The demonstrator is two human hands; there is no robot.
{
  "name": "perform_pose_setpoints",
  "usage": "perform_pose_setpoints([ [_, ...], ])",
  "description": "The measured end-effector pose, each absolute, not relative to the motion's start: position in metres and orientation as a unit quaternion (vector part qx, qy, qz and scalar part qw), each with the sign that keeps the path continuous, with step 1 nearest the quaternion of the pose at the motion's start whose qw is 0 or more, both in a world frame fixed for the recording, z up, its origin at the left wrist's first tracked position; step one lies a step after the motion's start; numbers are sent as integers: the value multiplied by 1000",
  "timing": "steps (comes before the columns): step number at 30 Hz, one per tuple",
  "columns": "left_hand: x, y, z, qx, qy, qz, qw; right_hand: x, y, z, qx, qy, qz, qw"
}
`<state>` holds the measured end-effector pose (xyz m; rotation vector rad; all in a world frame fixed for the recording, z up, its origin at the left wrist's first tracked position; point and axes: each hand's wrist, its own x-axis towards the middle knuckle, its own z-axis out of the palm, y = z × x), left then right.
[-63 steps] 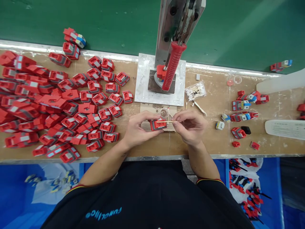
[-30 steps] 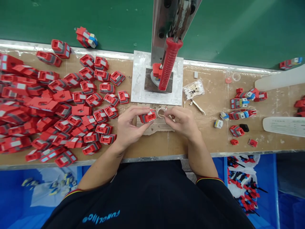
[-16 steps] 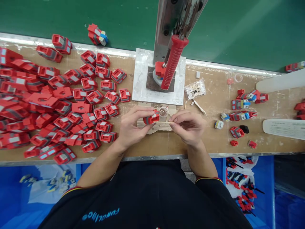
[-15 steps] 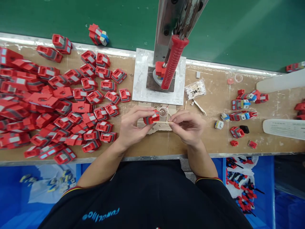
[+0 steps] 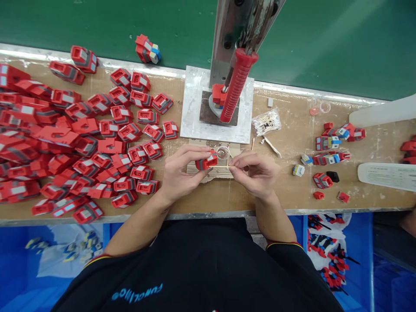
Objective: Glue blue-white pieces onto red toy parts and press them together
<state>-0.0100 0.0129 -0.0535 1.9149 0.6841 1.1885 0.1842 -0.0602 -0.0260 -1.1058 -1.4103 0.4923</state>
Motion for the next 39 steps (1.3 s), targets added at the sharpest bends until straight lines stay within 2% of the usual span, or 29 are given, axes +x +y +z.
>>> perform_pose_setpoints([
  [19,-10,15,-51,750,271,480,366,210,-65,-25,-496,-614,152,595],
  [21,-11,16,-52,744,276,481,372,217,-65,-27,-522,-633,143,553],
  [24,-12,16,-52,739,279,478,383,217,-60,-34,-560,-697,127,430],
  [27,-14,18,-53,733,287,477,390,216,-56,-37,-530,-761,125,352],
  [30,-14,22,-56,710,298,498,399,238,-65,-29,-533,-746,122,380],
  [32,-14,26,-57,680,297,526,416,267,-83,-19,-619,-648,28,443],
  [34,-14,29,-56,649,292,550,437,302,-107,-10,-717,-513,-93,463],
  [36,-15,31,-53,618,297,565,460,334,-132,-4,-800,-451,-116,378],
  [39,-17,32,-49,581,304,570,494,360,-160,-5,-866,-474,-17,159],
])
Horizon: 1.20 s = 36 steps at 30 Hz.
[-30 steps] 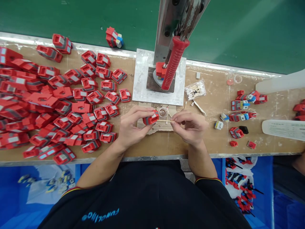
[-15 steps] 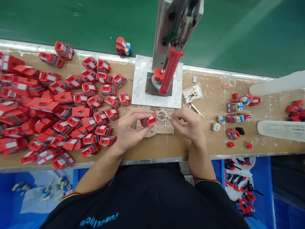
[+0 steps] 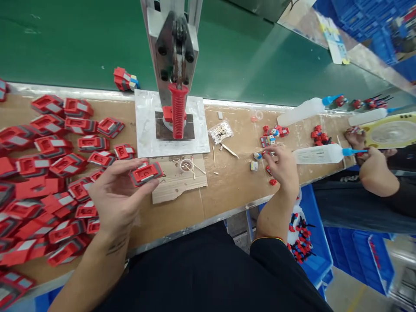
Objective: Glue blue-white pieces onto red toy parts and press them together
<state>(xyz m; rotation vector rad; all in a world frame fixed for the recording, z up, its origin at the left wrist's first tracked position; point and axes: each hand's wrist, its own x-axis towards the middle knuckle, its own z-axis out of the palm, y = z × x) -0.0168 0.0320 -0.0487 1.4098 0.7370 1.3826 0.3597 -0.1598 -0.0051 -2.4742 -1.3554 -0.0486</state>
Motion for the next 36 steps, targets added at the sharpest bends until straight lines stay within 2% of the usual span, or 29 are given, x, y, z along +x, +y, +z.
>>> perform_pose_setpoints([
  [1,-17,32,-47,576,303,572,500,362,-166,-7,-867,-486,17,106],
  [3,-17,30,-44,578,300,577,494,358,-173,-13,-863,-499,57,61],
  [10,-19,21,-35,611,352,511,492,331,-181,-31,-881,-457,78,95],
  [12,-20,19,-38,621,339,514,486,327,-179,-29,-864,-473,99,144],
  [17,-16,17,-45,612,262,516,539,297,-147,-5,-736,-518,137,413],
  [20,-12,18,-47,610,199,517,566,267,-110,7,-621,-570,185,505],
  [23,-13,18,-49,617,203,500,572,236,-78,5,-533,-602,233,547],
  [27,-16,18,-49,629,213,486,568,209,-63,-12,-492,-586,246,595],
  [36,-14,16,-52,633,219,483,564,191,-73,-23,-496,-587,286,573],
])
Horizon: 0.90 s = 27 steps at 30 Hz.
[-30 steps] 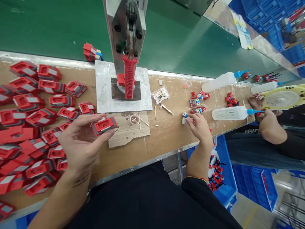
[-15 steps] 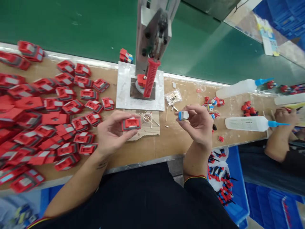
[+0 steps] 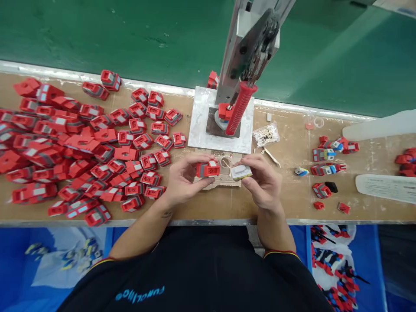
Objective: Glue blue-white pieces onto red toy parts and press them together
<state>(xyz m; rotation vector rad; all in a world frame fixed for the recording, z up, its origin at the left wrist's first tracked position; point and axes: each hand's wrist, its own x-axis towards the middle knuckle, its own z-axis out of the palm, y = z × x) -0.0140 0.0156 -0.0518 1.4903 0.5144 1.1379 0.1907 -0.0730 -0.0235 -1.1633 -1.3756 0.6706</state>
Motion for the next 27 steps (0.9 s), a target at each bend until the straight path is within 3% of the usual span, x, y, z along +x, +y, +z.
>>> perform_pose_setpoints([
  [4,-15,14,-52,648,219,468,560,180,-71,-26,-484,-602,234,590],
  [11,-16,9,-53,640,222,427,599,180,-69,-19,-510,-691,117,499],
  [21,-14,7,-50,597,214,392,666,180,-70,-19,-503,-701,150,483],
  [27,-12,4,-52,632,200,412,625,167,-73,-25,-522,-668,99,521],
])
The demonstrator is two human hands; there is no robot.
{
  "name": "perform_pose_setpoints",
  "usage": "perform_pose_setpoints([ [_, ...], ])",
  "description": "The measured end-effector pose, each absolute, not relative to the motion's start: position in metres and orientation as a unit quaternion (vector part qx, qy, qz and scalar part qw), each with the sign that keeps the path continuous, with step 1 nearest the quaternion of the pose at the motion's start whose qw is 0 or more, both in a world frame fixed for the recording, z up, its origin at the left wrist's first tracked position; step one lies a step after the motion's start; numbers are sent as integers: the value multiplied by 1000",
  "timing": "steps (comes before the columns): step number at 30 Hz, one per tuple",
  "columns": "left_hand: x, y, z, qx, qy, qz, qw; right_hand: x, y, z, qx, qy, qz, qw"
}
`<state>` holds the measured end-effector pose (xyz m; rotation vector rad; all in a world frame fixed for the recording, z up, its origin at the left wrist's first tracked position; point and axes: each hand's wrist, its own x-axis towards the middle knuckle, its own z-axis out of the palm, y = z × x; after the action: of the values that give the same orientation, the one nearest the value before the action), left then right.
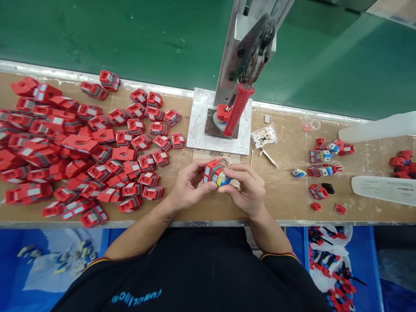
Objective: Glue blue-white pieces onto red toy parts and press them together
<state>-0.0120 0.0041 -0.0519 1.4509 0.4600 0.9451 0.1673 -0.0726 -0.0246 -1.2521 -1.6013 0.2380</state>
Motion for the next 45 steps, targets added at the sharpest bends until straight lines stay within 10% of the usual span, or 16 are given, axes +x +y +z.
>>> perform_pose_setpoints([
  [45,-14,0,-30,746,112,547,363,152,-75,-21,-420,-666,246,565],
])
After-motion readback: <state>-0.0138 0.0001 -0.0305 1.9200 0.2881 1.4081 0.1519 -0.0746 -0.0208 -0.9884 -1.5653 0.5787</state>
